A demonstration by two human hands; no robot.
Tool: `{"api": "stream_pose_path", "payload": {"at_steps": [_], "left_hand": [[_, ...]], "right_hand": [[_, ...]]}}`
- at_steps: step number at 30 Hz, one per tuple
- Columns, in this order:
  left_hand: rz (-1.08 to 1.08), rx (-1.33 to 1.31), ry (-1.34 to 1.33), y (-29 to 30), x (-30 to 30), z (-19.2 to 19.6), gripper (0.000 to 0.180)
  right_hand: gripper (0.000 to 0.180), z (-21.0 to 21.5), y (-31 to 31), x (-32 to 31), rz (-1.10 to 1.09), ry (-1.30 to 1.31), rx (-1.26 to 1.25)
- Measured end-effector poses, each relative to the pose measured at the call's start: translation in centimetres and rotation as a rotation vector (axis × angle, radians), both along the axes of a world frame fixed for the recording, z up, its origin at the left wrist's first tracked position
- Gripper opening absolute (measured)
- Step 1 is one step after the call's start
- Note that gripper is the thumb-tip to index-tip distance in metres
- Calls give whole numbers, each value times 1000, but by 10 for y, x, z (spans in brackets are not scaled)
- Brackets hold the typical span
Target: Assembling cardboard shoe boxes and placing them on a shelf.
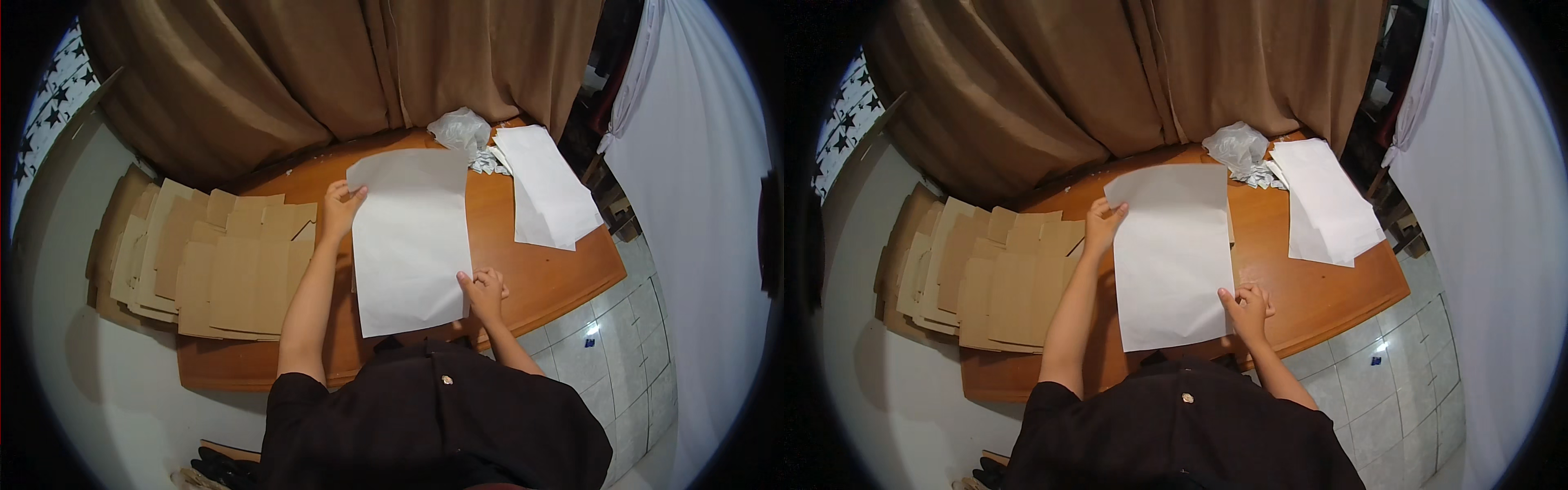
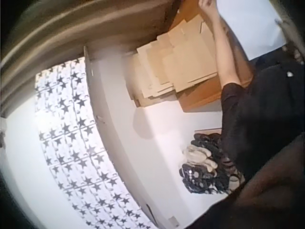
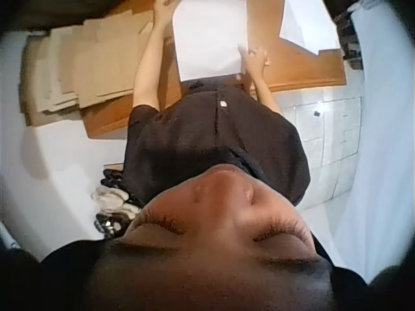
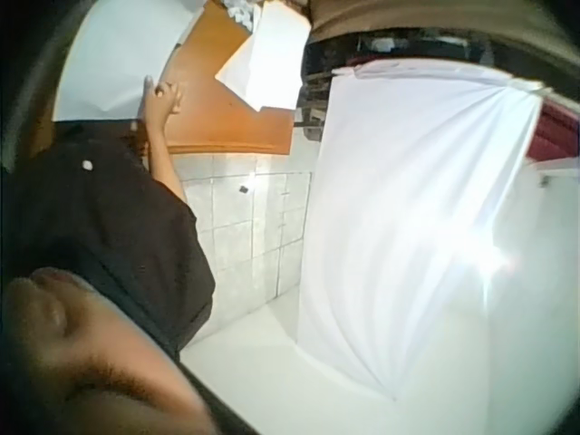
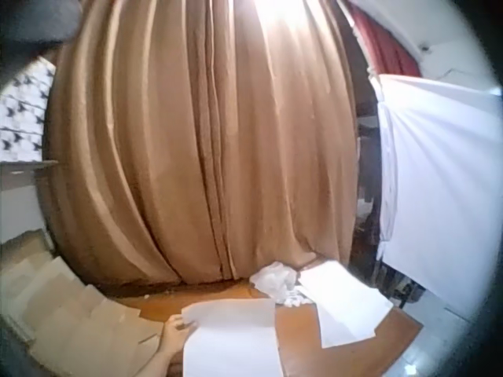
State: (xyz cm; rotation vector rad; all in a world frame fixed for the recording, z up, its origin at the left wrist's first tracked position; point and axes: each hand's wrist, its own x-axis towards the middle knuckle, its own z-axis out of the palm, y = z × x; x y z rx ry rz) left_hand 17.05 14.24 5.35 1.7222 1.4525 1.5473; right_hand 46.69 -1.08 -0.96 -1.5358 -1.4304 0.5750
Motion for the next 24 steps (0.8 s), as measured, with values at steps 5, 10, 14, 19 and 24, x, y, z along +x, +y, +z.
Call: {"api": "stream_pose_path", "payload": {"at_steps": [5, 10, 14, 19, 24], "left_hand": [[173, -205, 153, 9, 4, -64, 38], [487, -2, 299, -7, 37, -45, 41], [3, 254, 567, -32, 50, -36, 42], [-619, 316, 1103, -50, 75, -25, 43], [-920, 286, 1181, -29, 77, -48, 46]], "right_hand": [[37, -7, -13, -8, -143, -228, -44], [35, -10, -10, -9, -207, -375, -48], [31, -1, -10, -14, -205, -417, -180], [39, -28, -7, -15, -281, -313, -8], [38, -29, -6, -9, -264, -223, 53]]}}
